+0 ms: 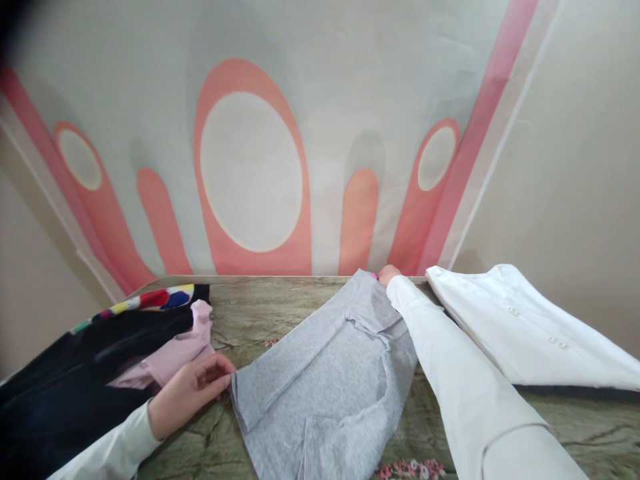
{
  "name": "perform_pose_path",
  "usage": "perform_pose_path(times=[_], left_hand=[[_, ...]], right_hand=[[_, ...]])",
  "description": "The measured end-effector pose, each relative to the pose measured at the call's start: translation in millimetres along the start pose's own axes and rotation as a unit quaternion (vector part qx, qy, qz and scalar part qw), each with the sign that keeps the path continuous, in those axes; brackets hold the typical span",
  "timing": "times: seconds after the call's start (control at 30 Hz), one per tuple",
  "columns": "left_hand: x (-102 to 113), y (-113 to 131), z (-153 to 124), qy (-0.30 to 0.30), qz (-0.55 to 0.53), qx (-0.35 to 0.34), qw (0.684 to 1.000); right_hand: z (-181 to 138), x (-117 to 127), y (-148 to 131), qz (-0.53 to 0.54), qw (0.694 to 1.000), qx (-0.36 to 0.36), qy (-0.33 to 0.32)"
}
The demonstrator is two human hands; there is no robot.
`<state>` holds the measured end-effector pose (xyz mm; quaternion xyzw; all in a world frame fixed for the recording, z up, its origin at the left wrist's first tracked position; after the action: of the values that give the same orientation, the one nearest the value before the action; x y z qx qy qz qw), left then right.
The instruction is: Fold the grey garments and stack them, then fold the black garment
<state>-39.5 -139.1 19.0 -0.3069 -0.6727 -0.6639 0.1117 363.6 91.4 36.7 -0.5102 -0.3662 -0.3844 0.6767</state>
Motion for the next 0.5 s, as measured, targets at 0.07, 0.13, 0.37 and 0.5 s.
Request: perform_pose_path(times=[0.07, 0.13, 0.37, 0.5], left_hand=[[1.2, -1.1, -4.2, 0.014, -0.007, -0.007, 1.0], [3.5, -1.7, -7.5, 0.03, -0.019, -0.013, 0.999], [5.3, -7.7, -9.8, 0.057, 0.007, -0.004, 0.998], [5.8, -3.9, -11.0, -0.001, 0.003, -0.017, 1.0]], right_hand=[[0.4, 1.2, 3.1, 0.001, 0.999, -0.025, -0.03], [-0.5, 2.6, 9.9, 0.001, 0.996, -0.055, -0.063], [1.4, -2.7, 28.4, 0.009, 0.985, -0.126, -0.12], [12.2, -15.1, 23.1, 0.016, 0.985, -0.122, -0.123]])
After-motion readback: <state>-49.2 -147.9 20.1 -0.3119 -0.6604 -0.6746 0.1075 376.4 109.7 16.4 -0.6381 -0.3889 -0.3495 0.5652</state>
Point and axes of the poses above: each hand's wrist, its own z-axis towards the middle knuckle, its own x-axis out of the back of the hand, y = z × x, the point moved 3 cm from there along z, towards the middle knuckle, and after that the axes turned 2 degrees about -y, right-handed, at the moved point
